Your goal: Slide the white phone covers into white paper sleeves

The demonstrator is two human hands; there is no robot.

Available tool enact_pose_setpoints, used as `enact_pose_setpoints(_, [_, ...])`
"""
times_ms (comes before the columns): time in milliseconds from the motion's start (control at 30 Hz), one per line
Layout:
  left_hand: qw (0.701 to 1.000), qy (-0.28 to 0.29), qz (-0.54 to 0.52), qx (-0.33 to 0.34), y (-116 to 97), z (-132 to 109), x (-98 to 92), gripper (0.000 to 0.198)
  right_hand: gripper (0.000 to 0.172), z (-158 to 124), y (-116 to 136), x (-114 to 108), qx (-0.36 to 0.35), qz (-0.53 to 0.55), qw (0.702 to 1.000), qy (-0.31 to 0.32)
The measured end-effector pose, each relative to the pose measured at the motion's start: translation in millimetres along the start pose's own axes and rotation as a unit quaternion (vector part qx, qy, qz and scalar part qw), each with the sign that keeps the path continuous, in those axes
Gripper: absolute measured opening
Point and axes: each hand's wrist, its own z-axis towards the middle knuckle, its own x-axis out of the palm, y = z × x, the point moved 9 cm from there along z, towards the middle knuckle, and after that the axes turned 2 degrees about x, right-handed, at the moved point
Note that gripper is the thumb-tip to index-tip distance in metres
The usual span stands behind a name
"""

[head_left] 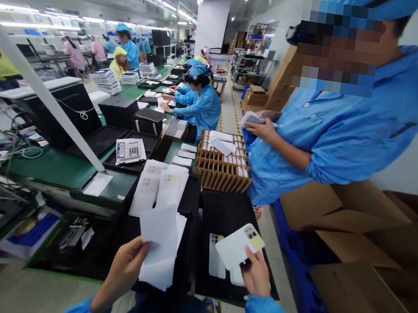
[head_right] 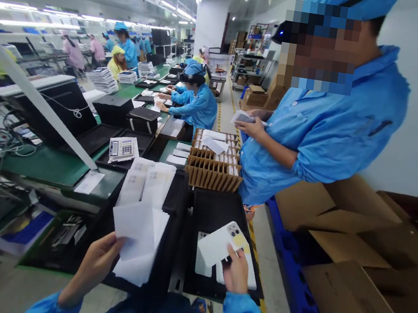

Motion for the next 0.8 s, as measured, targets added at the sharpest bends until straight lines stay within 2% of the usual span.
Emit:
enact_pose_setpoints(67, [0.989,0.014,-0.126,-0.074,-5,-7,6.1,0.042,0.043,-20,41,-1,-0.012,0.101,0.995,0.020])
enact_pose_setpoints(133, [0.974,0.015,-0.196,-0.114,-11,-13,13.6,0.044,0.046,-46,86,11,-0.028,0.170,0.982,0.080])
enact_pose_setpoints(233, [0.962,0.037,-0.230,-0.142,-19,-21,30.0,0.049,0.055,-99,134,64,-0.048,0.137,0.951,0.274])
enact_pose_setpoints(300, [0.958,0.071,-0.240,-0.139,-25,-26,42.7,0.052,0.062,-136,141,107,-0.037,0.090,0.906,0.412])
enact_pose_setpoints(333, [0.955,0.095,-0.244,-0.136,-28,-29,49.4,0.053,0.059,-153,138,125,-0.024,0.067,0.881,0.468])
enact_pose_setpoints(400, [0.947,0.144,-0.252,-0.138,-32,-35,60.9,0.054,0.044,-175,125,151,0.006,0.032,0.839,0.543])
enact_pose_setpoints(467, [0.937,0.169,-0.268,-0.145,-34,-38,66.2,0.054,0.030,-185,112,164,0.026,-0.004,0.814,0.580])
enact_pose_setpoints(600, [0.941,0.147,-0.264,-0.153,-32,-36,60.2,0.045,0.025,-187,109,158,0.013,-0.059,0.795,0.603])
enact_pose_setpoints(667, [0.947,0.134,-0.247,-0.157,-30,-34,56.1,0.042,0.027,-173,126,145,-0.002,-0.024,0.831,0.556])
enact_pose_setpoints(733, [0.950,0.123,-0.242,-0.154,-29,-34,53.1,0.038,0.028,-151,153,125,-0.034,0.064,0.890,0.451])
enact_pose_setpoints(800, [0.955,0.109,-0.235,-0.144,-29,-34,50.3,0.036,0.028,-135,181,105,-0.074,0.154,0.925,0.340])
